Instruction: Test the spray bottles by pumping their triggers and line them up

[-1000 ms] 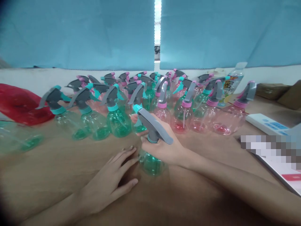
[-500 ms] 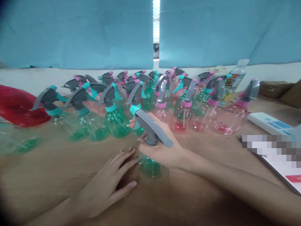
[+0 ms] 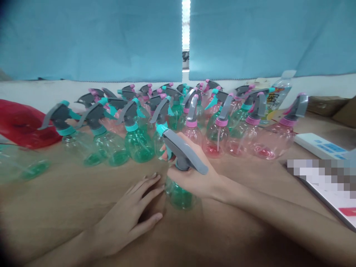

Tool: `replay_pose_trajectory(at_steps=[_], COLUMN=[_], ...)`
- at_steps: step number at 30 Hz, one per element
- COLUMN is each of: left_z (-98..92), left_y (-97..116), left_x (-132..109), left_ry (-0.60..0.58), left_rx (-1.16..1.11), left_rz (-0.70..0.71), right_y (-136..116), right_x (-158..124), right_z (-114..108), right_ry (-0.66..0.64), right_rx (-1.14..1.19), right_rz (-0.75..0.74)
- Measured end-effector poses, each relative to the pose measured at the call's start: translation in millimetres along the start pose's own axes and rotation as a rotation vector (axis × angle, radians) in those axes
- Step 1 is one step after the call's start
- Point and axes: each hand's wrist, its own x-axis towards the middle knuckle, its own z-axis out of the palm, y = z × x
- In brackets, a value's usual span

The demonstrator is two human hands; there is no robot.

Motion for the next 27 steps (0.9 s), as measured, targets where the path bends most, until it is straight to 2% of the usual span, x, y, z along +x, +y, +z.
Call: replay_pose_trajectory(at_steps=[4, 8, 15, 27], left_z=[-2.0, -0.6, 2.4, 1.2], left_y=[2, 1, -1, 0], left_x=[2, 1, 0, 0], left_ry=[-0.012, -0.001, 0.032, 0.036], left_rx=[-0.009, -0.018, -0.012, -0.006], left_rz=[-0.014, -0.010, 0.009, 0.002], right_y=[4, 9, 12, 14], right_x=[1, 1, -1, 1], right_z=[1, 2, 5, 5], right_ry=[-0.006, -0.053, -0.019, -0.046], right_rx=[0.132, 0.140, 0.063, 0.107], right_rz=[0.025, 0.050, 0.031, 0.030])
